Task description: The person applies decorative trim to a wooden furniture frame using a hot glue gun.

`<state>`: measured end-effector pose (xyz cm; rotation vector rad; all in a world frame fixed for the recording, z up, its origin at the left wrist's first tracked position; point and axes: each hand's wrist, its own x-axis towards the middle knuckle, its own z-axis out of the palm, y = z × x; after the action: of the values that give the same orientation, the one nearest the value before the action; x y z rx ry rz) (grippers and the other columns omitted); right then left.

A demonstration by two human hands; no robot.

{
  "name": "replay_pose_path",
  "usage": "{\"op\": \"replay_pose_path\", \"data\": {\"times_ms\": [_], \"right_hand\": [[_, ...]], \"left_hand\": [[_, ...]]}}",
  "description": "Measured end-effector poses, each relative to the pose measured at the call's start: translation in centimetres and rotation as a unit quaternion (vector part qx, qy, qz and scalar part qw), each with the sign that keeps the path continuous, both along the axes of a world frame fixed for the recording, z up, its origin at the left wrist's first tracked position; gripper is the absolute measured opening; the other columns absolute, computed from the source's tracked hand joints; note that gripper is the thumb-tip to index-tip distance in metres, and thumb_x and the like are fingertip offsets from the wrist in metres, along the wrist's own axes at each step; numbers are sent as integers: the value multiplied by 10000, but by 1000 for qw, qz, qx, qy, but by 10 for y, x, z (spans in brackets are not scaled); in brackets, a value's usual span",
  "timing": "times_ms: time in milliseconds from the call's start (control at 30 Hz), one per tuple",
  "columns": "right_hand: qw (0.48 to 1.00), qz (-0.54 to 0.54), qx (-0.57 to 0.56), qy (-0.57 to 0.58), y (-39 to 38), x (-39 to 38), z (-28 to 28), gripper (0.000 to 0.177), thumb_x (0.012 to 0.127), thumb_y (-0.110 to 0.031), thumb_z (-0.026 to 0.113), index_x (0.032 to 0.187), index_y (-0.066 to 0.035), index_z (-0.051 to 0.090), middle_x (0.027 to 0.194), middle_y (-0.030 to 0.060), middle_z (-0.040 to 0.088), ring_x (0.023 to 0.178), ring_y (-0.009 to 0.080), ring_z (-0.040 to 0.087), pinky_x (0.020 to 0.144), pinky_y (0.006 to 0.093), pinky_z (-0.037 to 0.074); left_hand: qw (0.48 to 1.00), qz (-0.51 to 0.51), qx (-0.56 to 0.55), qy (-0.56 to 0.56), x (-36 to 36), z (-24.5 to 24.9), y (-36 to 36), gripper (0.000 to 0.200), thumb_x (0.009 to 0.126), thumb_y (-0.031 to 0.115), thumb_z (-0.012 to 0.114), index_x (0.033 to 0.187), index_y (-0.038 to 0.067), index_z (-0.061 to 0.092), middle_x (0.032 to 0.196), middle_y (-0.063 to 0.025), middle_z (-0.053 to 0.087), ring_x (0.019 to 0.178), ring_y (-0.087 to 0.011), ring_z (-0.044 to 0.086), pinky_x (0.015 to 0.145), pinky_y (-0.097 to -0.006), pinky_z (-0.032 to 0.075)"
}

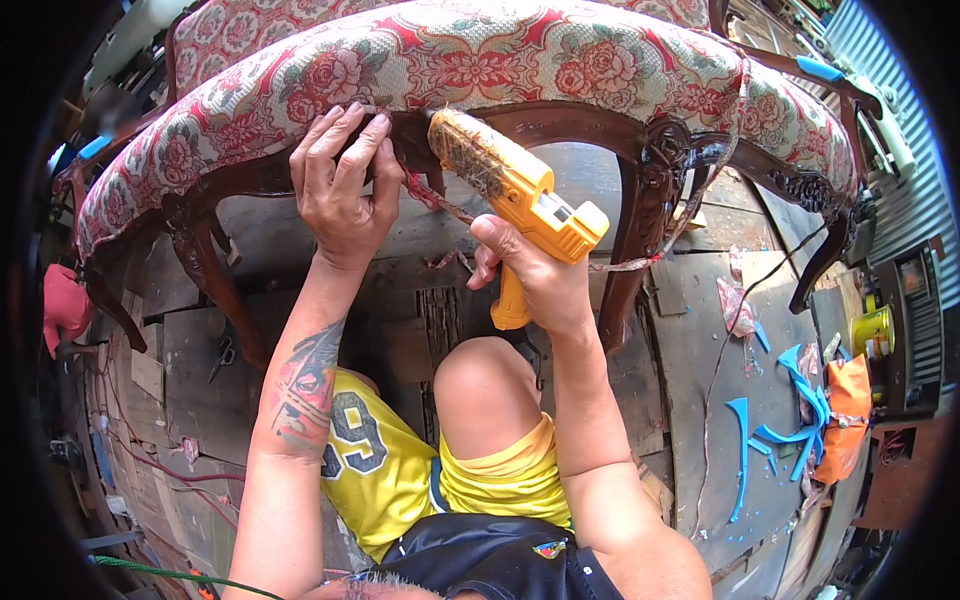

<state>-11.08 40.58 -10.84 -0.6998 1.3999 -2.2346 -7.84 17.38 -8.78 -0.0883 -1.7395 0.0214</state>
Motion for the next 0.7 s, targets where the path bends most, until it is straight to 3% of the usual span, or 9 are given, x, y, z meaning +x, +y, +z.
{"op": "replay_pose_path", "data": {"times_ms": [267, 333, 700], "right_hand": [[1000, -2, -4, -3, 3, 0, -1, 236, 1089, -183, 679, 1115, 46, 629, 790, 74, 586, 696, 194, 621, 647, 400, 631], [997, 1, -52, -48, 4, -1, -3, 164, 1029, -72, 766, 1123, 42, 694, 776, 55, 656, 658, 158, 659, 608, 351, 626], [998, -4, -51, -48, 5, -1, 1, 142, 1028, -69, 765, 1085, 40, 694, 771, 55, 656, 651, 159, 660, 600, 348, 624]], "left_hand": [[1000, 1, 0, 1, -1, -1, -1, 320, 868, 49, 813, 1178, 129, 806, 1227, -75, 744, 1186, -300, 693, 1048, -421, 569], [1000, 1, 1, -1, 0, -1, 0, 319, 868, 48, 813, 1176, 129, 806, 1230, -75, 743, 1188, -299, 692, 1050, -422, 569], [1000, -5, 15, -5, 0, -3, 0, 314, 883, 30, 806, 1178, 137, 815, 1271, -64, 756, 1227, -284, 696, 1078, -415, 526]]}}
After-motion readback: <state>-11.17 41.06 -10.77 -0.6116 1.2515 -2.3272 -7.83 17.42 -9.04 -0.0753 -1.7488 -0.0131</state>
